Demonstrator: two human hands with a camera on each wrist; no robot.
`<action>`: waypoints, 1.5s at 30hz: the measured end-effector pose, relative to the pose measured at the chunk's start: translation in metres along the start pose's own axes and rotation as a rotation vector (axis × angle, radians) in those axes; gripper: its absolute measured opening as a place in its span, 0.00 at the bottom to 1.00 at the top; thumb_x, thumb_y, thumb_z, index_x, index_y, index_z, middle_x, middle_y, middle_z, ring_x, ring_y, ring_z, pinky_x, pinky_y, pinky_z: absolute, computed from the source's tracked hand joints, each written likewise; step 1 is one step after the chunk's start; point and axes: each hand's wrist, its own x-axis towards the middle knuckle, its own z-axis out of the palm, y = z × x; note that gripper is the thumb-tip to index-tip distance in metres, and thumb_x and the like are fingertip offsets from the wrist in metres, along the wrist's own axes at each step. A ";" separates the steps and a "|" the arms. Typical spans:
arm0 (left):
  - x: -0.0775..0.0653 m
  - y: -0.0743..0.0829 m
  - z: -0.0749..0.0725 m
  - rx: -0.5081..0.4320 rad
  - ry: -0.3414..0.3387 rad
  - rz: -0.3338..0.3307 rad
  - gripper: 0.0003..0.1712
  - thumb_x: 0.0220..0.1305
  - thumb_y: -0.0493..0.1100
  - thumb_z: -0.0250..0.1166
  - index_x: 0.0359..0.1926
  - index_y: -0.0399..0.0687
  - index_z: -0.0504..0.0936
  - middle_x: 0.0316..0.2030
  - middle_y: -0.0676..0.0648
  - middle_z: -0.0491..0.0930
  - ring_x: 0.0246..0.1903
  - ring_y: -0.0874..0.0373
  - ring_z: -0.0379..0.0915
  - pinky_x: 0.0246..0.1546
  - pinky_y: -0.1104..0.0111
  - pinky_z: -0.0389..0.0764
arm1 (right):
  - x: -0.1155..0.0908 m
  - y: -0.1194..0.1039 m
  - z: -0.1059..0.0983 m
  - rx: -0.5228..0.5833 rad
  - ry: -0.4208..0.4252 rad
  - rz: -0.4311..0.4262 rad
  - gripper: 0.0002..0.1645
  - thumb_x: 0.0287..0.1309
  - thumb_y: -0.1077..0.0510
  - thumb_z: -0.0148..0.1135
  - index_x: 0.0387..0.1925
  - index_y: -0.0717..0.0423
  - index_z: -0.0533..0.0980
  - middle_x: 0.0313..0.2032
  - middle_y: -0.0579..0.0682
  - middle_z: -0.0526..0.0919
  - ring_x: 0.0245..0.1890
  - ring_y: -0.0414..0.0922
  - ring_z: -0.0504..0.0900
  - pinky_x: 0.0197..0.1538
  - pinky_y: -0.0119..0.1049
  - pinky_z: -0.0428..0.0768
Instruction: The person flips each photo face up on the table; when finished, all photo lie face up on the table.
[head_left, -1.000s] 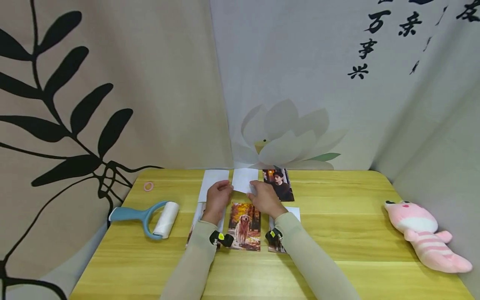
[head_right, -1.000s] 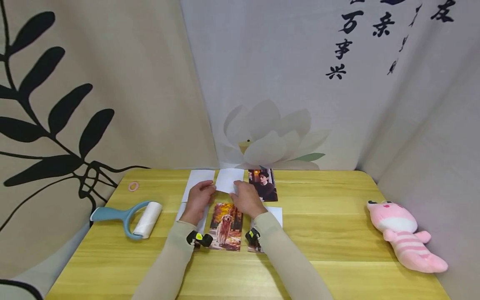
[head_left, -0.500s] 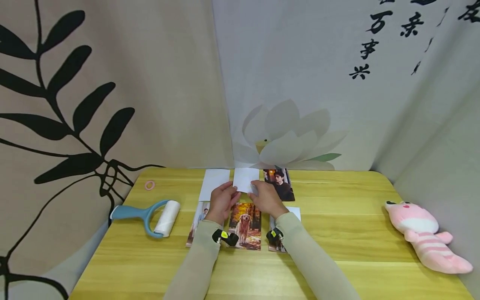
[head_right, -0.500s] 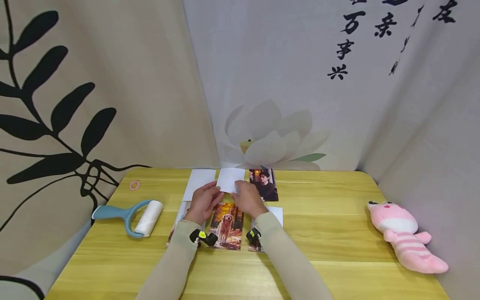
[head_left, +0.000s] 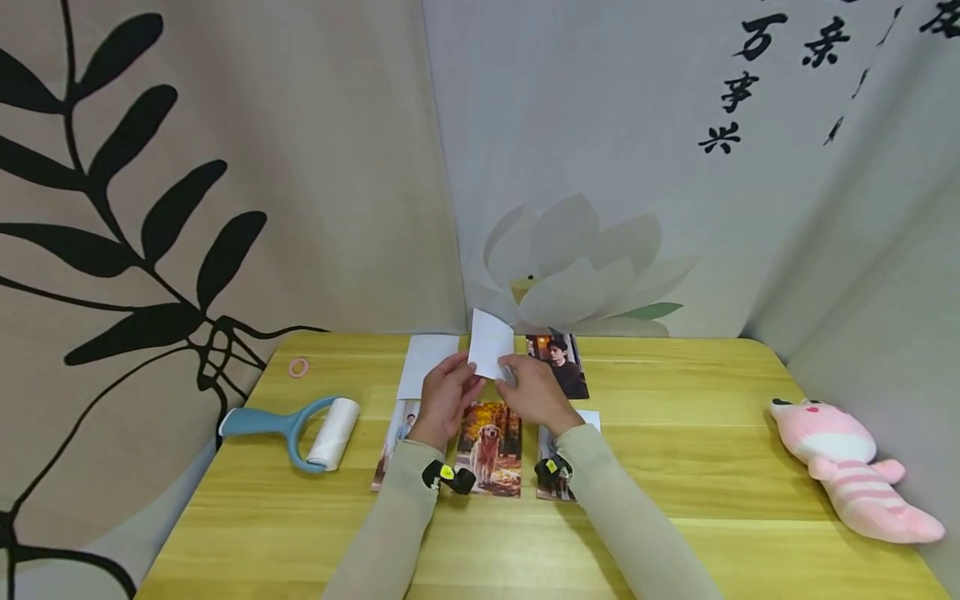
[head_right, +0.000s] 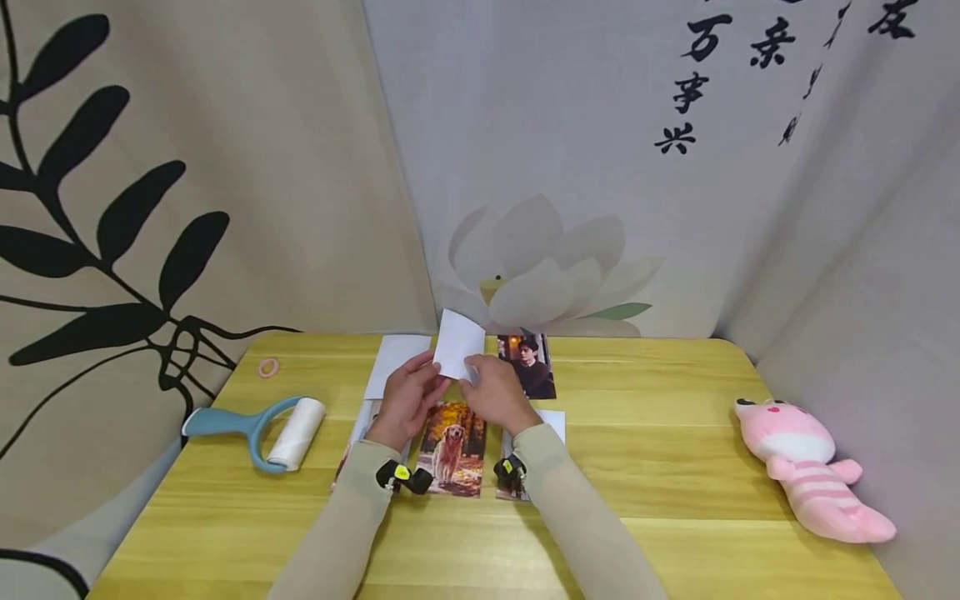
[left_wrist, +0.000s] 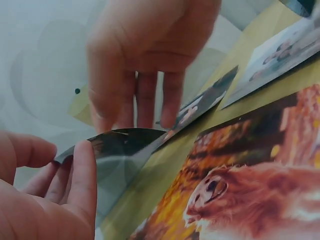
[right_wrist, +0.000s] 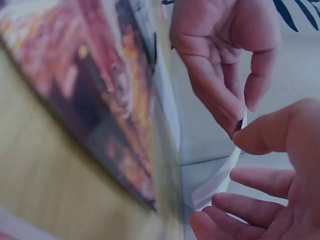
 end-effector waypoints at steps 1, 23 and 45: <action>-0.001 0.001 0.000 0.011 -0.005 0.012 0.23 0.77 0.35 0.62 0.69 0.43 0.78 0.59 0.38 0.82 0.43 0.58 0.86 0.45 0.71 0.89 | 0.000 -0.002 -0.001 0.020 0.002 0.004 0.26 0.71 0.53 0.65 0.66 0.58 0.80 0.62 0.56 0.85 0.62 0.54 0.84 0.64 0.54 0.82; -0.030 0.010 0.021 0.501 -0.175 0.271 0.25 0.67 0.45 0.75 0.64 0.55 0.85 0.59 0.43 0.82 0.55 0.46 0.79 0.44 0.59 0.85 | -0.006 -0.023 -0.022 0.520 -0.052 0.151 0.28 0.75 0.41 0.61 0.65 0.54 0.80 0.53 0.58 0.88 0.39 0.46 0.91 0.44 0.46 0.91; -0.025 0.015 0.005 0.492 -0.163 0.237 0.26 0.65 0.41 0.76 0.63 0.49 0.84 0.59 0.41 0.82 0.54 0.48 0.77 0.43 0.69 0.82 | -0.009 -0.024 -0.023 0.505 0.028 0.192 0.14 0.75 0.57 0.59 0.48 0.61 0.85 0.36 0.57 0.89 0.34 0.51 0.92 0.42 0.44 0.91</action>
